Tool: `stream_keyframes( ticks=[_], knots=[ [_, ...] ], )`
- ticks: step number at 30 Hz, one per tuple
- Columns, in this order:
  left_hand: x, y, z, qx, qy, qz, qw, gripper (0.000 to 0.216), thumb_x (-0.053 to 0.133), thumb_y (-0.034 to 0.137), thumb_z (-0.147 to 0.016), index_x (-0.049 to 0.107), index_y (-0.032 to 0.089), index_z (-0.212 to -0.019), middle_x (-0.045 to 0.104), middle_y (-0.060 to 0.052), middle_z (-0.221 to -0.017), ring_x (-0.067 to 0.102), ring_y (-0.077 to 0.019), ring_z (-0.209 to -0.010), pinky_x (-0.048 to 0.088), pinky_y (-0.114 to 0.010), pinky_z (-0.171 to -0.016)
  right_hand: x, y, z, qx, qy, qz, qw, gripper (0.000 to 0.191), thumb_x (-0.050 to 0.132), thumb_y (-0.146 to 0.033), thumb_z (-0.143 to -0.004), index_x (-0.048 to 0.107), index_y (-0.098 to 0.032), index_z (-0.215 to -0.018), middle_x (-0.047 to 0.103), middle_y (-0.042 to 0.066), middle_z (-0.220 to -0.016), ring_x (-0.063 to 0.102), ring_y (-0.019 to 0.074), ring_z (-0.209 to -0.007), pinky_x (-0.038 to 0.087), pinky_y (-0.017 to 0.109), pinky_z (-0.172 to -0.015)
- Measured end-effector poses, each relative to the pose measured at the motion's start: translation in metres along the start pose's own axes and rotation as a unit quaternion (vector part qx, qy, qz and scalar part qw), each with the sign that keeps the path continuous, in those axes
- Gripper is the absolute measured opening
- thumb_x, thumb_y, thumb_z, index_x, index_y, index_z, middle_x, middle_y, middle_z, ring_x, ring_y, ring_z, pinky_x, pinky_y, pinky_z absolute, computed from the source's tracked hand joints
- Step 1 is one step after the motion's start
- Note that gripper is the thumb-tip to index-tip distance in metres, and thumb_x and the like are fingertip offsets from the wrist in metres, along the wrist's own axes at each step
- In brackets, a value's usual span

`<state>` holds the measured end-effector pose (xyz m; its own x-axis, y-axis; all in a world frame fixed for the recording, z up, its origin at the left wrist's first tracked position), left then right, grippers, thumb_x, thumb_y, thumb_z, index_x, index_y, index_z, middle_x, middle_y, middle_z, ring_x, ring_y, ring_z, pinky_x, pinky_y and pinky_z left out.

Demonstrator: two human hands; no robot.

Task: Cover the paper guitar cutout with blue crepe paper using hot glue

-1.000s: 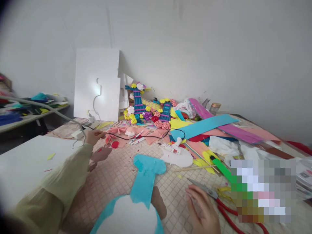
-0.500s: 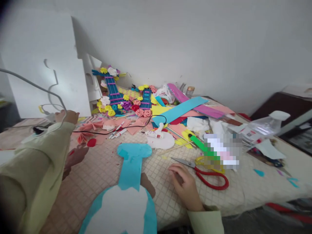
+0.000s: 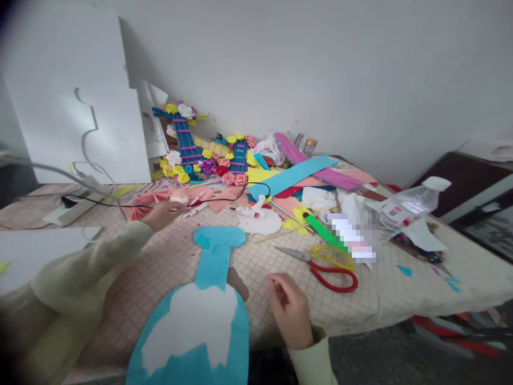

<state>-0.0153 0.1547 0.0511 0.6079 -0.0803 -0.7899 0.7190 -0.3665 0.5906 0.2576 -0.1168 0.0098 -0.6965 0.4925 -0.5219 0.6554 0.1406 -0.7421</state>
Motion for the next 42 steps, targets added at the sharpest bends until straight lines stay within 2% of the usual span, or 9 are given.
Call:
stream_keyframes(
  ticks=[3, 6, 10, 15, 20, 24, 29, 35, 42],
  knots=[
    [0.057, 0.036, 0.021, 0.088, -0.115, -0.034, 0.989, 0.035, 0.052, 0.043, -0.074, 0.062, 0.023, -0.101, 0.063, -0.001, -0.105, 0.054, -0.019, -0.097, 0.037, -0.028, -0.088, 0.015, -0.005, 0.034, 0.036, -0.09, 0.008, 0.995, 0.023, 0.045, -0.034, -0.082, 0.058, -0.019, -0.071, 0.058, 0.0, -0.055, 0.051, 0.0112, -0.046, 0.041, 0.021, -0.045],
    [0.088, 0.056, 0.037, 0.12, -0.164, -0.073, 0.977, 0.046, 0.05, 0.05, -0.074, 0.056, 0.024, -0.112, 0.056, -0.005, -0.115, 0.047, -0.025, -0.108, 0.032, -0.039, -0.094, 0.033, -0.001, 0.071, 0.081, -0.199, 0.018, 0.977, 0.037, 0.04, -0.042, -0.084, 0.054, -0.018, -0.059, 0.055, 0.001, -0.049, 0.05, 0.0107, -0.045, 0.037, 0.02, -0.045],
    [0.098, 0.06, 0.044, 0.098, -0.169, -0.115, 0.974, 0.057, 0.048, 0.058, -0.071, 0.049, 0.026, -0.119, 0.049, -0.009, -0.119, 0.042, -0.032, -0.109, 0.031, -0.052, -0.09, 0.047, 0.009, 0.107, 0.182, -0.206, -0.038, 0.961, 0.048, 0.033, -0.053, -0.084, 0.059, -0.018, -0.063, 0.061, 0.004, -0.057, 0.054, 0.0146, -0.055, 0.04, 0.023, -0.055],
    [0.101, 0.058, 0.043, 0.046, -0.146, -0.145, 0.978, 0.056, 0.043, 0.062, -0.072, 0.052, 0.027, -0.114, 0.05, -0.008, -0.115, 0.041, -0.0317, -0.11, 0.032, -0.05, -0.09, 0.066, -0.001, 0.116, 0.258, -0.218, -0.214, 0.917, 0.049, 0.04, -0.058, -0.078, 0.066, -0.018, -0.089, 0.066, 0.006, -0.078, 0.057, 0.0188, -0.074, 0.044, 0.026, -0.069],
    [0.088, 0.054, 0.045, 0.02, -0.117, -0.161, 0.98, 0.066, 0.048, 0.067, -0.063, 0.055, 0.02, -0.108, 0.052, -0.012, -0.109, 0.044, -0.0332, -0.108, 0.034, -0.049, -0.089, 0.055, -0.01, 0.083, 0.276, -0.232, -0.343, 0.868, 0.041, 0.054, -0.052, -0.073, 0.064, -0.016, -0.089, 0.063, 0.004, -0.076, 0.054, 0.0174, -0.072, 0.044, 0.029, -0.067],
    [0.058, 0.054, 0.044, 0.022, -0.084, -0.147, 0.985, 0.068, 0.042, 0.068, -0.066, 0.052, 0.012, -0.102, 0.057, -0.013, -0.103, 0.052, -0.0275, -0.1, 0.039, -0.038, -0.088, 0.027, -0.001, 0.048, 0.273, -0.166, -0.311, 0.895, 0.035, 0.055, -0.049, -0.074, 0.065, -0.016, -0.077, 0.058, 0.002, -0.068, 0.048, 0.0135, -0.067, 0.041, 0.024, -0.061],
    [0.04, 0.044, 0.035, -0.022, -0.094, -0.108, 0.989, 0.067, 0.045, 0.07, -0.062, 0.049, 0.015, -0.101, 0.06, -0.011, -0.101, 0.057, -0.0268, -0.093, 0.044, -0.034, -0.079, 0.024, 0.003, 0.017, 0.231, -0.198, -0.288, 0.908, 0.037, 0.054, -0.048, -0.075, 0.065, -0.014, -0.086, 0.059, 0.001, -0.07, 0.047, 0.0118, -0.063, 0.038, 0.023, -0.056],
    [0.035, 0.047, 0.019, -0.024, -0.034, -0.101, 0.994, 0.074, 0.054, 0.068, -0.057, 0.048, 0.012, -0.104, 0.059, -0.013, -0.101, 0.057, -0.0277, -0.092, 0.046, -0.033, -0.075, 0.035, -0.002, 0.001, 0.189, -0.227, -0.259, 0.92, 0.039, 0.052, -0.048, -0.076, 0.063, -0.014, -0.093, 0.064, 0.004, -0.081, 0.055, 0.0181, -0.078, 0.044, 0.03, -0.073],
    [0.007, 0.05, 0.01, 0.043, 0.095, 0.005, 0.995, 0.062, 0.052, 0.061, -0.066, 0.051, 0.016, -0.108, 0.06, -0.01, -0.102, 0.055, -0.0253, -0.098, 0.043, -0.037, -0.086, 0.032, 0.008, -0.003, 0.228, -0.131, -0.27, 0.926, 0.043, 0.054, -0.047, -0.075, 0.06, -0.016, -0.105, 0.063, 0.008, -0.105, 0.056, 0.023, -0.096, 0.043, 0.035, -0.085]
  ],
)
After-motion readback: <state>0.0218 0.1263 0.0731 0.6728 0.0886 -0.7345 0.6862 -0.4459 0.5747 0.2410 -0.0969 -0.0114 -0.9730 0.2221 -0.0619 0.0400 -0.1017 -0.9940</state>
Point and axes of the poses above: each hand's wrist, its own z-axis away from the middle knuckle, its own x-axis out of the palm, y = z × x, the point moved 7 cm from there along -z, towards the middle knuckle
